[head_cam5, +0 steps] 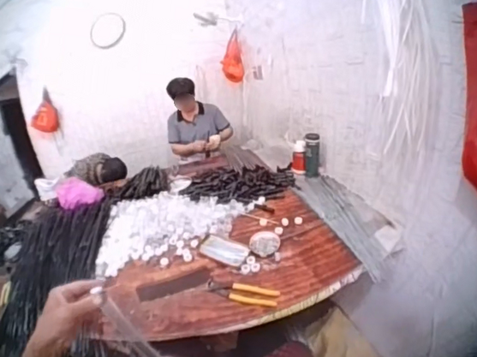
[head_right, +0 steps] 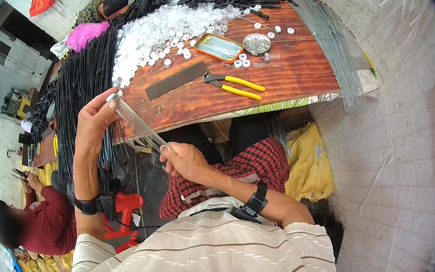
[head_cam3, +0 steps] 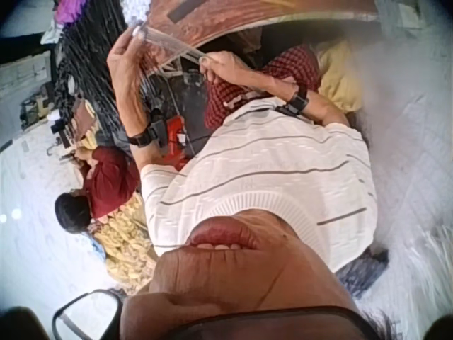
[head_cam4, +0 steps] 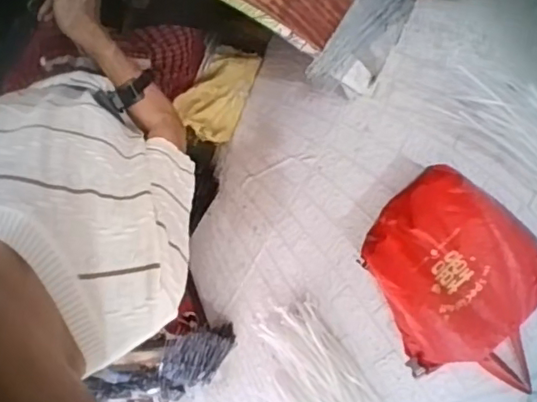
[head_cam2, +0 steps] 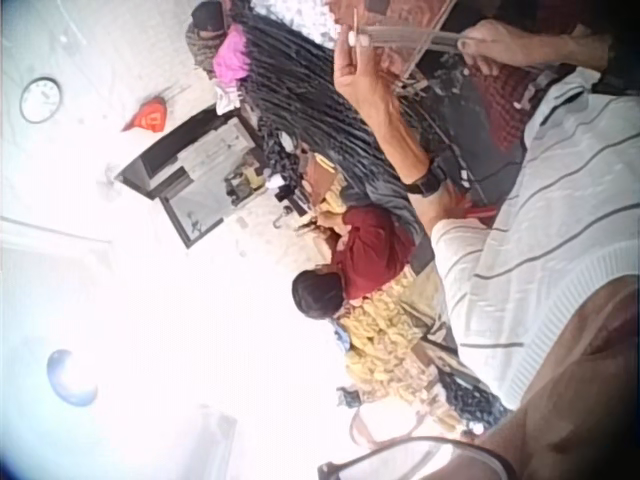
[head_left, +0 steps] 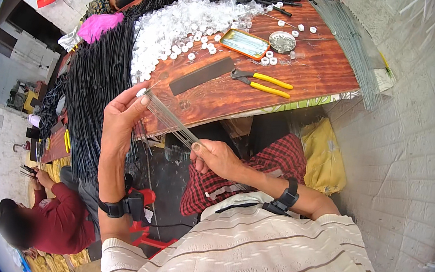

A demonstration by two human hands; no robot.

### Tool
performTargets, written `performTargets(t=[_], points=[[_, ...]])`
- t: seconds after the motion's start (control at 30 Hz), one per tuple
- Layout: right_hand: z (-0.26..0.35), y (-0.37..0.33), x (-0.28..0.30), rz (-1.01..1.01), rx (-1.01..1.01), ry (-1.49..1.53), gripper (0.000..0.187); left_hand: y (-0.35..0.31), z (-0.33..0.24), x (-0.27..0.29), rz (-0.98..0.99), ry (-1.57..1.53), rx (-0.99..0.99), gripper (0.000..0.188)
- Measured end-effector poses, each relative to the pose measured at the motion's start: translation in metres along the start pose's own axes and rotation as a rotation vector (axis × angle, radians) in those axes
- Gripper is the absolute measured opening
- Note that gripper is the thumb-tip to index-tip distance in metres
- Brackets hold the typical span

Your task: The recorder is seen threading umbrella ribs through a plastic central component and securing them.

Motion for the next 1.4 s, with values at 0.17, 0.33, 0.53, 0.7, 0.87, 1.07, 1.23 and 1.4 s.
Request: performTargets(t=[0.17,0.33,0.53,0.7,0.87,1.07,1.23,1.4], points=[[0.003,-0.005,-0.004,0.161,-0.009,0.099,0.049,-0.001,-0.005,-0.004,0.057,0.091,-0.098,0.040],[0.019,-0.015,0.000,0.313,-0.078,0.124,0.054,-0.006,-0.013,-0.011,0.174,0.008,-0.183,0.034],[0.022,-0.016,-0.003,0.368,-0.079,0.118,0.057,-0.008,-0.017,-0.011,0.232,-0.011,-0.253,0.031],[0.020,-0.017,-0.006,0.396,-0.068,0.093,0.059,-0.020,-0.032,-0.016,0.186,0.085,-0.330,0.028],[0.037,-0.020,-0.003,0.225,0.103,-0.019,0.054,-0.022,-0.044,-0.013,0.165,0.014,-0.377,0.028],[0.036,-0.026,0.013,-0.084,0.275,-0.176,0.037,-0.014,-0.026,-0.019,0.185,0.025,-0.366,0.028],[0.074,-0.027,0.021,-0.280,0.567,-0.402,0.030,-0.015,-0.023,-0.015,0.189,0.017,-0.315,0.027],[0.120,-0.012,0.021,-0.348,0.668,-0.496,0.026,-0.014,-0.020,-0.012,0.186,0.015,-0.292,0.029]])
Point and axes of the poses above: each hand's wrist, its own y-axis towards the middle knuckle, its own x-axis out of the back of the hand, z = x × y, the point moved 8 cm from there along y, towards the middle knuckle, and after that the axes turned 7 degrees about -z, right-handed, at the moved point
